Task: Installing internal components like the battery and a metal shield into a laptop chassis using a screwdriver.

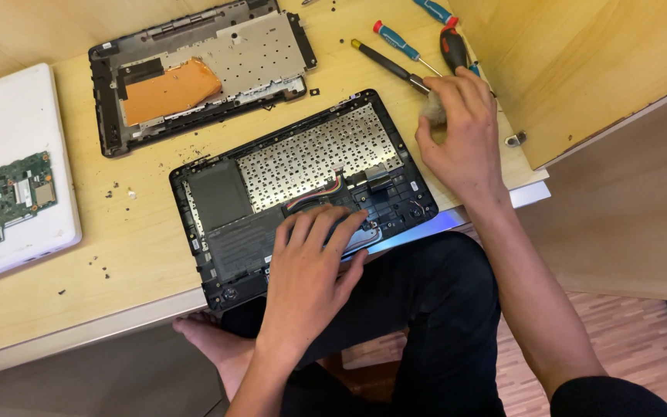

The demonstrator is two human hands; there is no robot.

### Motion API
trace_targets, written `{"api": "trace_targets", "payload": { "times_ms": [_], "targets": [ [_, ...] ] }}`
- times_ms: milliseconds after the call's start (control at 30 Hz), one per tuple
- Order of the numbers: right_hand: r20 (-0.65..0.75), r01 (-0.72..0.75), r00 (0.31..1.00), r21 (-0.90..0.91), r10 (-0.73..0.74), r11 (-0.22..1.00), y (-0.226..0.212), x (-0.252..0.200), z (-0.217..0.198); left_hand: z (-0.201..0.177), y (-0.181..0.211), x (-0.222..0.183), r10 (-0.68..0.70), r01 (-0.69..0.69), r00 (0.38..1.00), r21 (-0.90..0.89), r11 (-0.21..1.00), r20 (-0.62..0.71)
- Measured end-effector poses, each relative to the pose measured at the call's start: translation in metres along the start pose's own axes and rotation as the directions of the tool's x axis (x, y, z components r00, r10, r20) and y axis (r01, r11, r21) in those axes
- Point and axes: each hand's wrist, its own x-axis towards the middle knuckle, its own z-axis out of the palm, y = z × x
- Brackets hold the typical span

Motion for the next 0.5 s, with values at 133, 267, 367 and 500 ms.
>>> {"api": "trace_targets", "payload": {
  "times_ms": [133, 267, 367, 500],
  "targets": [
    [0.009, -0.005, 1.0, 0.012, 0.005, 1.0, -0.002, 0.003, -0.003, 0.003, -0.002, -0.001, 0.015, -0.015, 1.0, -0.024, 1.0, -0.009],
    [0.027, -0.027, 0.999, 0.016, 0.027, 0.999, -0.001, -0.001, -0.002, 0.01, -0.003, -0.005, 0.023, -0.028, 0.997, -0.062, 0.998, -0.073],
    [0.03, -0.026, 0.999, 0.023, 0.026, 0.999, -0.002, 0.0, -0.002, 0.012, -0.002, -0.005, 0.047, -0.049, 0.993, -0.014, 0.999, -0.106],
    [0.034, 0.0, 0.999, 0.02, -0.001, 1.0, -0.002, 0.002, -0.002, 0.021, 0.004, -0.005, 0.115, -0.081, 0.981, 0.209, 0.975, -0.155]
  ]
}}
